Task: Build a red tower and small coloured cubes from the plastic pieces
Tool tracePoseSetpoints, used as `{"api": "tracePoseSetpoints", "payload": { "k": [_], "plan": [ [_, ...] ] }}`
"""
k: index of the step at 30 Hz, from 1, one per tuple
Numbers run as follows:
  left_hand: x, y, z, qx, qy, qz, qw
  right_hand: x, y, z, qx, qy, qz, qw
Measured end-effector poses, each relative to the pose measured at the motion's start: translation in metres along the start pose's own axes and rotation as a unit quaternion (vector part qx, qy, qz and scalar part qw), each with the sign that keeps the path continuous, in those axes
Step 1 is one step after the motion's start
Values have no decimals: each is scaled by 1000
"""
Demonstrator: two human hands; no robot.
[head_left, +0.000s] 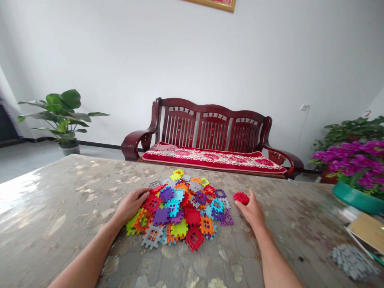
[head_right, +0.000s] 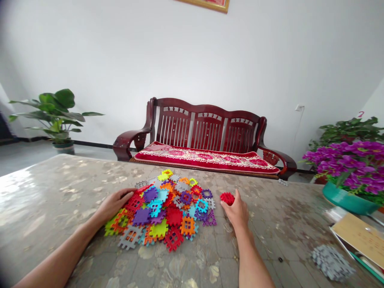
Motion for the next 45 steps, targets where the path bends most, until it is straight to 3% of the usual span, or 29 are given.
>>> {"api": "tracePoseSetpoints", "payload": {
  "k": [6,9,12,16,19,22,29,33,40,45],
  "plan": [
    [-1,-2,1,6,10,-11,1000,-4,9,-9,-78,-5,-14,997],
    [-1,-3,0,5,16,-16,1000,-7,24,-19,-68,23,53,996],
    [1,-3,-2,4,12,-17,1000,-15,33,-48,-9,100,97,990],
    [3,-5,-8,1,9,-18,1000,-27,25,-100,49,181,40,981],
    [3,-6,-10,-6,4,-20,1000,-32,14,-130,36,202,-19,979],
    [2,-4,-8,-4,3,-15,1000,-30,4,-145,-5,193,-64,979],
    [-1,-2,0,4,-3,-10,1000,-22,-10,-147,-53,174,-75,980],
    [-1,-3,2,-2,3,-15,1000,-21,-8,-141,1,152,-52,987],
    [-3,1,6,1,11,-4,1000,-23,16,-111,119,181,40,976],
    [-1,0,2,-7,9,-1,1000,-31,7,-81,166,194,33,966]
  ]
}}
Point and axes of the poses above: each hand's wrist, its own x-axis towards the middle knuckle, its own y-axis out of the back of the hand, z = x × y, the point moved 8 cm from there along x, towards the middle knuckle, and after that the axes turned 13 degrees about -x, right-handed, at the moved point
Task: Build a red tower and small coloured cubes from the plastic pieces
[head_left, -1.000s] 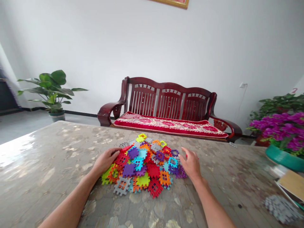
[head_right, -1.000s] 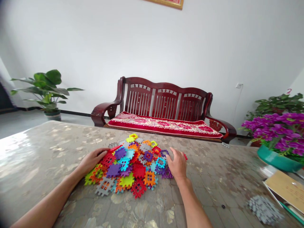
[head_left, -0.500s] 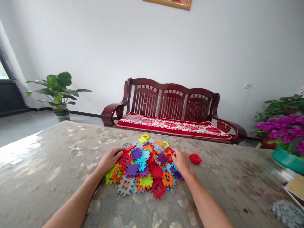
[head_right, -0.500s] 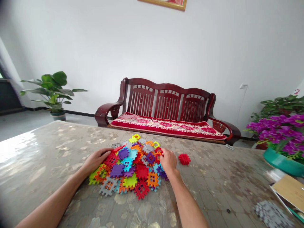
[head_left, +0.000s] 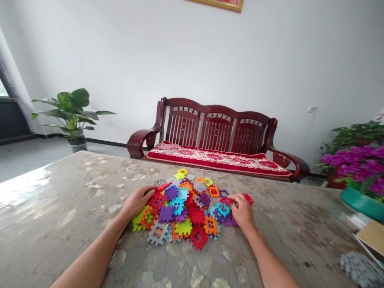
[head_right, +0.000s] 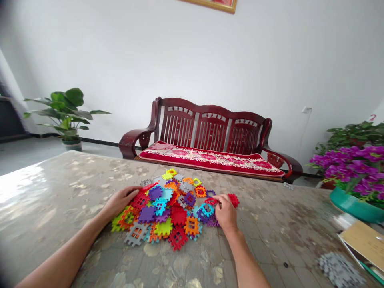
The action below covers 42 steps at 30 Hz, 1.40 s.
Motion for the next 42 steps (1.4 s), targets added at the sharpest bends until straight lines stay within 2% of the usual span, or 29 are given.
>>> {"api": "tracePoseSetpoints", "payload": {
  "k": [3,6,14,18,21,24,27,29,35,42],
  "plan": [
    [2,-3,-6,-4,-3,-6,1000,-6,-9,11,30,-28,-27,999],
    [4,-4,-11,-4,-2,-10,1000,-7,-16,11,38,-32,-59,997],
    [4,-4,-12,-9,1,-9,1000,-5,-21,11,-21,-22,-102,994],
    [6,-6,-15,-6,1,-18,1000,-7,-20,10,-28,-28,-98,994],
    [5,-5,-14,1,-1,-20,1000,-6,-11,3,-50,-17,-72,996],
    [4,-3,-10,5,-1,-12,1000,-2,8,0,-86,-16,-15,996],
    [2,-1,-6,8,-4,-6,1000,2,33,13,-144,-72,50,986],
    [1,-1,-5,11,-1,-10,1000,3,46,25,-191,-118,67,972],
    [1,-1,-3,17,10,-10,1000,1,55,49,-280,-194,26,940],
    [2,-2,-8,12,6,-13,1000,-1,49,53,-301,-201,-8,932]
  ]
}}
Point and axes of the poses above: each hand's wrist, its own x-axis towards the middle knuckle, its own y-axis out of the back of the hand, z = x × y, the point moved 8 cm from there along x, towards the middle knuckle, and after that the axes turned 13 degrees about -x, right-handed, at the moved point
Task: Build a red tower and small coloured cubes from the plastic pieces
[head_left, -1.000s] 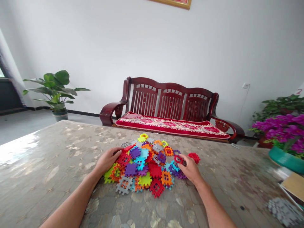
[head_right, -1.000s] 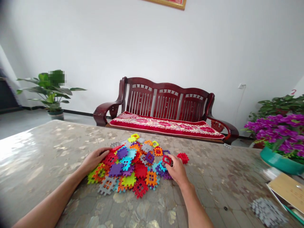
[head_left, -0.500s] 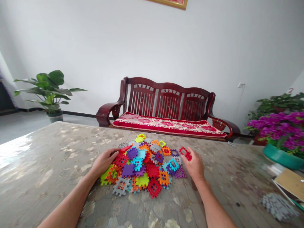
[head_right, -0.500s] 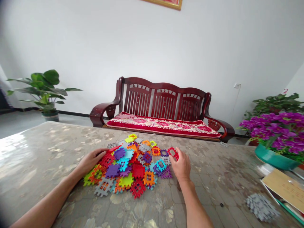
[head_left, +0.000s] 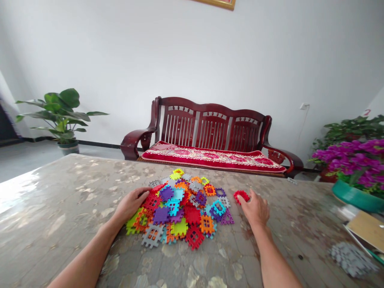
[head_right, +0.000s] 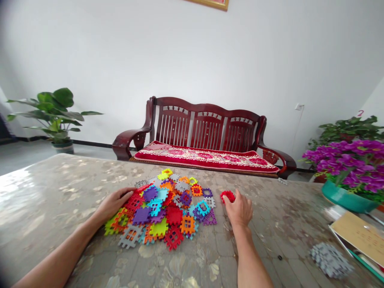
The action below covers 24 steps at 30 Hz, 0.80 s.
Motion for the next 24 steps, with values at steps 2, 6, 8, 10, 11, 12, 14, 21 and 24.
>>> {"api": "tracePoseSetpoints", "payload": {
  "k": [2,6,8,10,11,12,14,21,24],
  "plan": [
    [0,0,-1,-3,-1,2,1000,-1,-1,-1,-2,-2,-8,1000],
    [0,0,-1,-5,-2,4,1000,-2,-5,-6,7,-13,-38,999],
    [0,1,1,-3,-7,5,1000,-1,-7,-9,13,-18,-48,999],
    [0,1,3,1,-9,3,1000,1,-10,-13,19,-17,-54,998],
    [-1,1,4,4,-8,2,1000,2,-12,-14,21,-15,-56,998],
    [-1,1,5,8,-6,2,1000,4,-14,-15,23,-13,-57,998],
    [-1,1,5,12,-3,1,1000,6,-18,-16,24,-11,-54,998],
    [0,0,1,8,-1,1,1000,9,-23,-13,17,-7,-20,1000],
    [0,0,1,6,1,0,1000,8,-24,-13,13,-1,-22,1000]
  ]
}}
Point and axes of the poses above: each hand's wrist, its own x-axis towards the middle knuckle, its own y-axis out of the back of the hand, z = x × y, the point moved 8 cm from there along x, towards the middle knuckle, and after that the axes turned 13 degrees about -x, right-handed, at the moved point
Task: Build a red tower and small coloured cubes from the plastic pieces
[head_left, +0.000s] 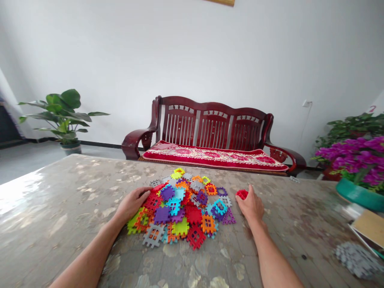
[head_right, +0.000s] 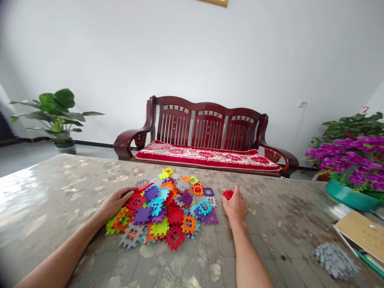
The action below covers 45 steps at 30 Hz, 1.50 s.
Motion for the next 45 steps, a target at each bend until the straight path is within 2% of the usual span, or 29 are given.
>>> {"api": "tracePoseSetpoints", "payload": {
  "k": [7,11,12,14,17,19,22,25,29,34,38,41,45],
  "plan": [
    [2,-1,-4,1,-5,-4,1000,-3,2,-1,-8,-6,-21,1000],
    [3,-3,-6,-4,-4,-7,1000,-13,23,-9,27,-1,63,998],
    [3,-3,-6,-6,-5,-9,1000,-18,30,-16,60,26,85,994],
    [3,-2,-5,-7,-6,-7,1000,-32,41,-39,150,121,98,976],
    [2,-1,-3,-10,-6,-2,1000,-63,53,-84,267,290,40,918],
    [1,-1,-3,-10,-5,-1,1000,-86,61,-108,299,368,-2,881],
    [1,0,-2,-1,-2,3,1000,-113,73,-133,300,433,-52,848],
    [0,0,0,12,1,5,1000,-129,76,-144,269,456,-84,844],
    [-3,1,8,20,-4,5,1000,-132,71,-148,255,434,-85,860],
    [-5,2,12,17,-1,6,1000,-119,61,-143,332,385,-72,858],
    [-3,2,9,12,0,10,1000,-79,40,-111,389,253,-77,882],
    [-3,3,8,0,-5,14,1000,-47,21,-77,369,169,-51,913],
    [-3,3,9,-5,-7,11,1000,-23,-6,-49,317,144,-53,936]
  ]
}}
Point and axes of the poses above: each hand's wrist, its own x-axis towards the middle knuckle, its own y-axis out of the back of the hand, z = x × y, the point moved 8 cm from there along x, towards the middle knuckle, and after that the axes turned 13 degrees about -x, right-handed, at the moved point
